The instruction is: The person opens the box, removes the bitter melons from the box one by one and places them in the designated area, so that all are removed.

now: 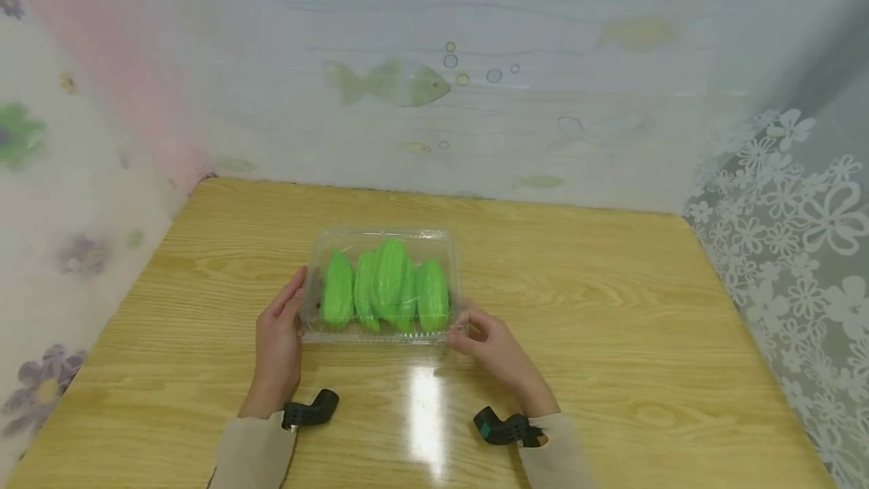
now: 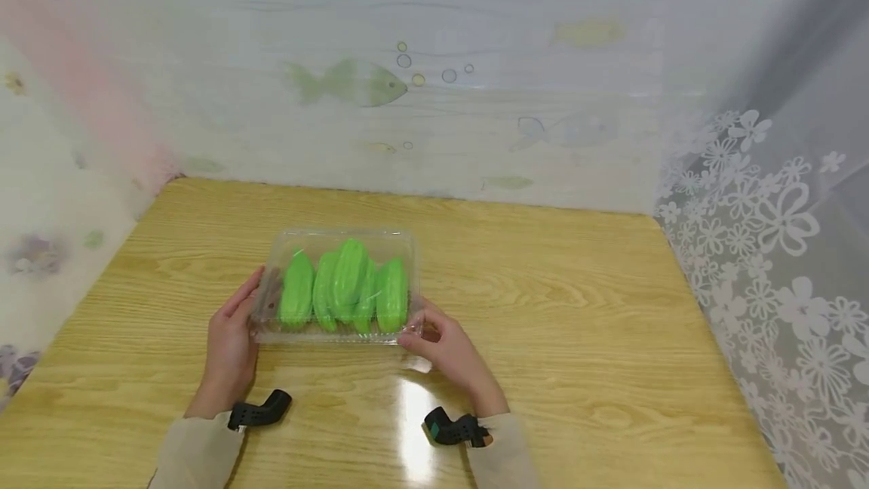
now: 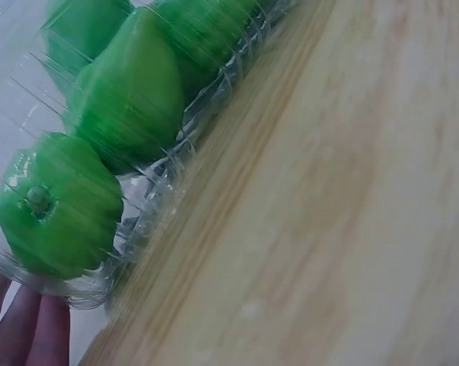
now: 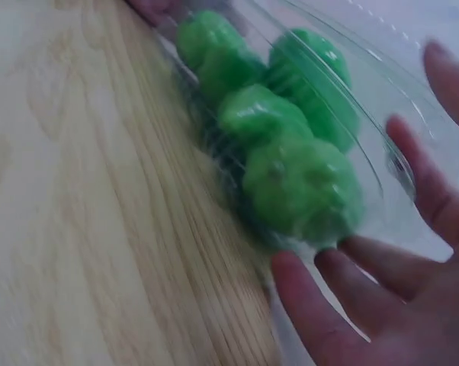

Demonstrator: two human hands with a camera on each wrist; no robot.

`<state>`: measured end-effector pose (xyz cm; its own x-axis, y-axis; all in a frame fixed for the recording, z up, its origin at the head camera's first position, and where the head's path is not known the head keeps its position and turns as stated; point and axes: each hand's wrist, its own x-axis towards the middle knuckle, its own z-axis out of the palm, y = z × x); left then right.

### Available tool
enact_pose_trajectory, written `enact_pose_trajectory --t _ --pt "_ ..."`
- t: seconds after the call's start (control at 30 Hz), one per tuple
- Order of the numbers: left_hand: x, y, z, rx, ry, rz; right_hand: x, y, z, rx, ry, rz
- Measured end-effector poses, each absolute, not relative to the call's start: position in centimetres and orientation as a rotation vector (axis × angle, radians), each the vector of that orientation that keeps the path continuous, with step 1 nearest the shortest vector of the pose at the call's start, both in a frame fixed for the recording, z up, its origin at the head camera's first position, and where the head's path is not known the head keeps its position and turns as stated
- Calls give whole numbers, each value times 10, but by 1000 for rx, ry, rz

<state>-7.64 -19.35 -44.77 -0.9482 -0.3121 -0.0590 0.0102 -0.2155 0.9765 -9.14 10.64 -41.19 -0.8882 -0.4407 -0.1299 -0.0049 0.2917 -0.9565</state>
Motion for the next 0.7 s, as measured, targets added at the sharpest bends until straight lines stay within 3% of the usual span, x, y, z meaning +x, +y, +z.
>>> enact_pose_trajectory --t 0.27,0.57,0.7 --pt "-77 -195 -448 373 -1796 -2295 -97 114 -415 -678 2196 -1563" --pt "-79 -196 -448 398 -1811 -2293 -96 109 -417 -333 2405 -1665" --pt "-79 -197 -448 354 -1851 -2293 -103 111 -432 -395 2538 -1662"
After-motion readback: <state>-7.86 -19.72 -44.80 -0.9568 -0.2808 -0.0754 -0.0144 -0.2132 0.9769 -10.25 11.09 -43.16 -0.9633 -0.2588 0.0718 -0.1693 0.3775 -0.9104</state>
